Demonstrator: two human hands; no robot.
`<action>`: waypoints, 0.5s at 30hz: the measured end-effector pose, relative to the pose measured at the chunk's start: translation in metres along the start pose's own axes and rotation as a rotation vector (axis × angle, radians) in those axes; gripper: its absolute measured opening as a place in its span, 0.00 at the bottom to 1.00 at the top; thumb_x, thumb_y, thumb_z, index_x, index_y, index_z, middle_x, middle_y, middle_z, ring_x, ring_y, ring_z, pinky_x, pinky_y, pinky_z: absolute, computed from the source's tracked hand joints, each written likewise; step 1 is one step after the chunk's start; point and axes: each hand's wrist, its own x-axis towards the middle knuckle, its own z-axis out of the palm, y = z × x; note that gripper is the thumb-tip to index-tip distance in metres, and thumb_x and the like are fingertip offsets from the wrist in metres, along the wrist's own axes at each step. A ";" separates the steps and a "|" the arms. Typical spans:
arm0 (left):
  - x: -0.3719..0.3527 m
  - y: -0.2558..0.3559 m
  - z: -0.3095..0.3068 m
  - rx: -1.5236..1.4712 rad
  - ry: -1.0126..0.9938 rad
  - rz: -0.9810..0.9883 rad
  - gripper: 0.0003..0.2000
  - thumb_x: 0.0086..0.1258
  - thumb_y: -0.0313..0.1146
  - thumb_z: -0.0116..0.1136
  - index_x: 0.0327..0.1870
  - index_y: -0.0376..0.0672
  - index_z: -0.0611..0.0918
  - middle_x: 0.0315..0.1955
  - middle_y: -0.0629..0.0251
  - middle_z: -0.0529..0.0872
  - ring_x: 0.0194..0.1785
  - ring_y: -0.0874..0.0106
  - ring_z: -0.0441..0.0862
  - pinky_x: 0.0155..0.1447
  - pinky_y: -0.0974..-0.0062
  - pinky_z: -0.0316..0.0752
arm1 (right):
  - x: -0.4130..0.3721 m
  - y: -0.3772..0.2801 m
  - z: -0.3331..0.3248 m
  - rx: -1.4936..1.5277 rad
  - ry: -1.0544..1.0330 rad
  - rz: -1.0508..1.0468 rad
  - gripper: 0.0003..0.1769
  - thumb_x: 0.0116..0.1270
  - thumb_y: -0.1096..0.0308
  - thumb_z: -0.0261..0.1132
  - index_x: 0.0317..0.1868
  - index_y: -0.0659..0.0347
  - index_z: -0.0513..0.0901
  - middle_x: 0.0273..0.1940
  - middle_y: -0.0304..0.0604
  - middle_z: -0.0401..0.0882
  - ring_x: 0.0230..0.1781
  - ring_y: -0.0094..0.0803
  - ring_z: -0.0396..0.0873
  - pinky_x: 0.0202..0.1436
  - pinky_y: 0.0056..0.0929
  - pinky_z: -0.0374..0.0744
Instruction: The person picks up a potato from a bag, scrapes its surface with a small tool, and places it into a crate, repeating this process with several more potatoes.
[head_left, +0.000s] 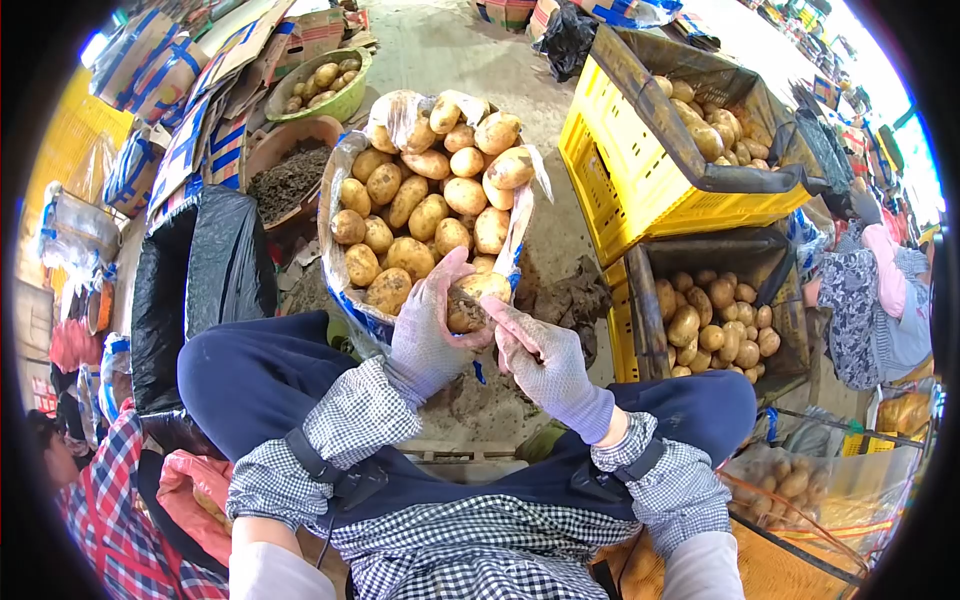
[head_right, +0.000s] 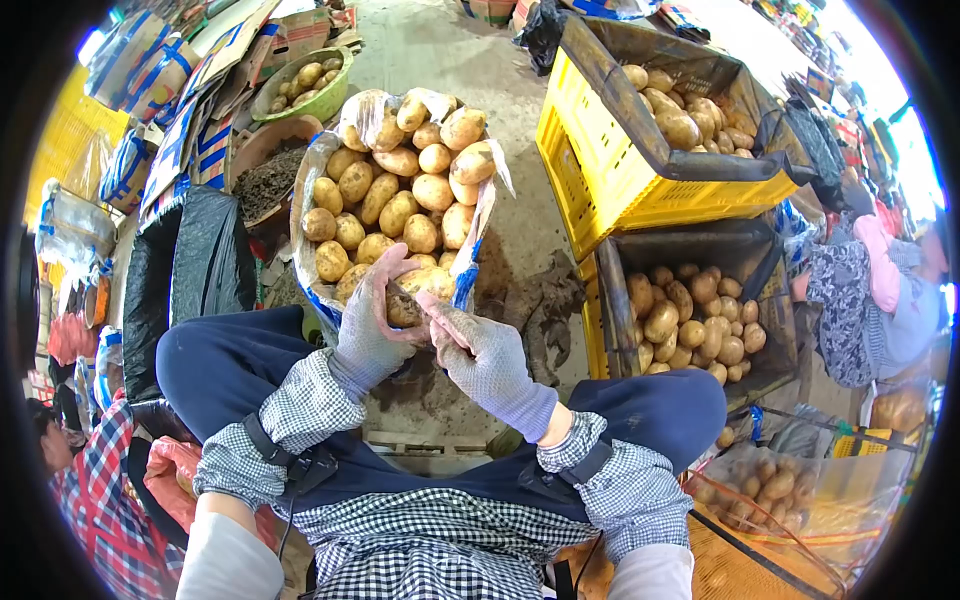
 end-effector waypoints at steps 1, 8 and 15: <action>-0.001 -0.001 0.002 -0.028 0.012 -0.001 0.47 0.53 0.37 0.76 0.73 0.36 0.60 0.61 0.53 0.78 0.63 0.54 0.75 0.69 0.60 0.67 | 0.000 0.001 -0.001 -0.057 -0.005 -0.037 0.19 0.75 0.75 0.59 0.64 0.65 0.79 0.42 0.41 0.87 0.27 0.17 0.76 0.32 0.19 0.77; 0.004 0.001 0.000 -0.108 0.058 0.045 0.44 0.57 0.35 0.75 0.72 0.35 0.61 0.60 0.57 0.79 0.62 0.60 0.77 0.66 0.65 0.70 | -0.005 -0.004 0.000 0.366 0.094 0.050 0.21 0.72 0.77 0.59 0.65 0.64 0.78 0.34 0.42 0.86 0.29 0.22 0.80 0.35 0.23 0.81; 0.007 0.007 -0.012 -1.236 -0.080 -0.590 0.35 0.66 0.30 0.68 0.73 0.43 0.64 0.57 0.66 0.80 0.53 0.77 0.81 0.45 0.84 0.79 | 0.017 0.017 -0.038 0.548 0.332 0.388 0.25 0.79 0.55 0.56 0.68 0.61 0.73 0.39 0.39 0.82 0.37 0.24 0.82 0.39 0.23 0.83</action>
